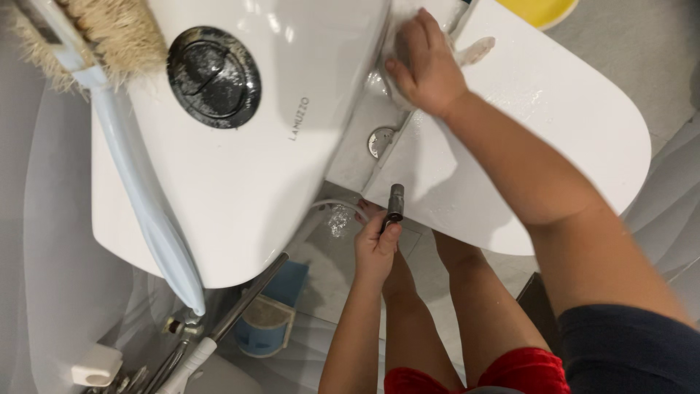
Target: The person uses a handheld bidet sprayer and a cloth to clean a white toilet. They spray water and wipe the toilet seat, the underside of the lid, the rim, and the tank. The person also rinses the floor around the base of the toilet and washes their feet with the sprayer.
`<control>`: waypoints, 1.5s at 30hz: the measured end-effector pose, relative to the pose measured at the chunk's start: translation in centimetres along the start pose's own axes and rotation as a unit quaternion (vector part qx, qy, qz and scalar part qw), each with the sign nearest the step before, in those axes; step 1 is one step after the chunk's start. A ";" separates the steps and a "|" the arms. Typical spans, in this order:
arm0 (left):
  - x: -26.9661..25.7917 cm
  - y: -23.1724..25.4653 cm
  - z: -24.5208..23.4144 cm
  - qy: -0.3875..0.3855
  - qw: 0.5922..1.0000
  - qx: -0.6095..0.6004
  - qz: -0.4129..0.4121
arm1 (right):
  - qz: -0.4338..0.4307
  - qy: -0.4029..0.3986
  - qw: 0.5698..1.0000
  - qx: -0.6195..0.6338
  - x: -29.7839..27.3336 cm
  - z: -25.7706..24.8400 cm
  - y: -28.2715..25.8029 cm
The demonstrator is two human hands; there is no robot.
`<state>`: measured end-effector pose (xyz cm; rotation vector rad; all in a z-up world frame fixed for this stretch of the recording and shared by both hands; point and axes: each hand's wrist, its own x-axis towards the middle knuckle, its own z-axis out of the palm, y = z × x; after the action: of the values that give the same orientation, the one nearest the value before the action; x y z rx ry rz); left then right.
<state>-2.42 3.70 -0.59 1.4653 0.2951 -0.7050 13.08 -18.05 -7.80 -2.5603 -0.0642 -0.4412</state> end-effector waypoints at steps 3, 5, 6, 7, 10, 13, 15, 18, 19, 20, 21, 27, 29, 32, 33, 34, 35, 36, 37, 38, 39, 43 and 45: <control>-0.1 0.1 -0.4 0.006 1.000 0.006 0.001 | -0.015 -0.085 0.973 -0.216 -0.6 1.5 -2.9; -0.1 0.1 -0.9 0.008 1.000 0.024 0.000 | 0.100 -0.360 0.925 -0.073 -2.0 2.6 -4.7; 0.1 -0.1 -1.1 0.007 1.000 0.016 -0.006 | 0.032 -0.357 0.933 -0.004 -2.3 3.2 -4.8; 0.3 -0.4 -1.3 0.006 1.000 0.008 -0.012 | -0.036 -0.351 0.933 0.065 -2.4 3.9 -4.7; 0.3 -1.4 -1.9 0.008 1.000 0.000 -0.022 | 0.009 -0.421 0.896 0.142 -0.8 5.0 -2.6; 0.4 -1.7 -2.1 0.014 0.999 -0.018 -0.025 | 0.000 -0.454 0.884 0.113 0.4 3.9 -3.7; 0.7 -1.4 -1.9 0.011 0.999 -0.031 -0.026 | -0.062 -0.455 0.886 0.068 0.2 2.8 -6.2; 0.8 -0.9 -1.5 0.008 0.999 -0.022 -0.024 | -0.061 -0.515 0.854 0.037 0.8 1.9 -8.6; 0.6 -0.8 -1.4 0.009 1.000 -0.006 -0.021 | 0.005 -0.562 0.825 0.060 1.8 1.8 -8.2; 0.5 -0.6 -1.5 0.009 1.000 0.013 -0.019 | 0.072 -0.603 0.790 0.084 2.6 1.9 -7.9; 0.5 -0.4 -1.7 0.005 1.000 0.005 -0.018 | 0.051 -0.569 0.814 0.109 3.0 1.9 -7.7; 0.7 0.1 -1.8 0.007 0.999 0.003 -0.033 | -0.182 -0.311 0.933 0.009 1.1 1.8 -10.2; 0.4 -0.1 -2.0 -0.002 0.999 -0.005 -0.037 | -0.223 -0.349 0.910 0.021 1.1 1.7 -10.4; 0.9 -0.4 -2.2 -0.011 0.998 0.062 0.012 | 0.081 -0.545 0.828 0.106 2.8 0.8 -8.2; 1.1 -0.5 -2.2 -0.011 0.997 0.075 0.002 | 0.047 -0.522 0.845 0.108 3.2 0.6 -7.5; 1.0 -0.6 -2.3 -0.008 0.996 0.091 -0.010 | 0.013 -0.498 0.860 0.115 3.2 0.3 -6.9; 0.8 -0.7 -2.6 -0.006 0.994 0.106 -0.022 | -0.022 -0.473 0.872 0.121 3.0 0.4 -6.7; 1.1 -0.9 -2.6 0.002 0.993 0.115 -0.011 | 0.020 -0.482 0.868 0.120 2.7 1.0 -7.2; 1.4 -1.1 -2.7 0.010 0.992 0.124 0.000 | 0.061 -0.490 0.861 0.119 2.1 1.7 -8.3; 1.5 -1.3 -2.5 0.018 0.991 0.130 0.011 | 0.101 -0.499 0.853 0.115 1.4 2.0 -9.0; 1.5 -1.5 -2.1 0.036 0.979 0.191 0.067 | 0.046 -0.474 0.874 0.096 0.5 1.8 -9.6; 2.5 -1.0 -1.8 0.052 0.979 0.193 0.047 | 0.044 -0.521 0.851 0.054 1.0 1.5 -9.0; 2.7 -0.4 -1.9 0.037 0.993 0.102 -0.037 | 0.057 -0.544 0.837 0.002 1.0 1.1 -8.2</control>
<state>-0.08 4.87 -2.70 1.6843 0.3443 -0.7595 13.28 -10.49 -4.27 -2.4428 -0.3103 1.0912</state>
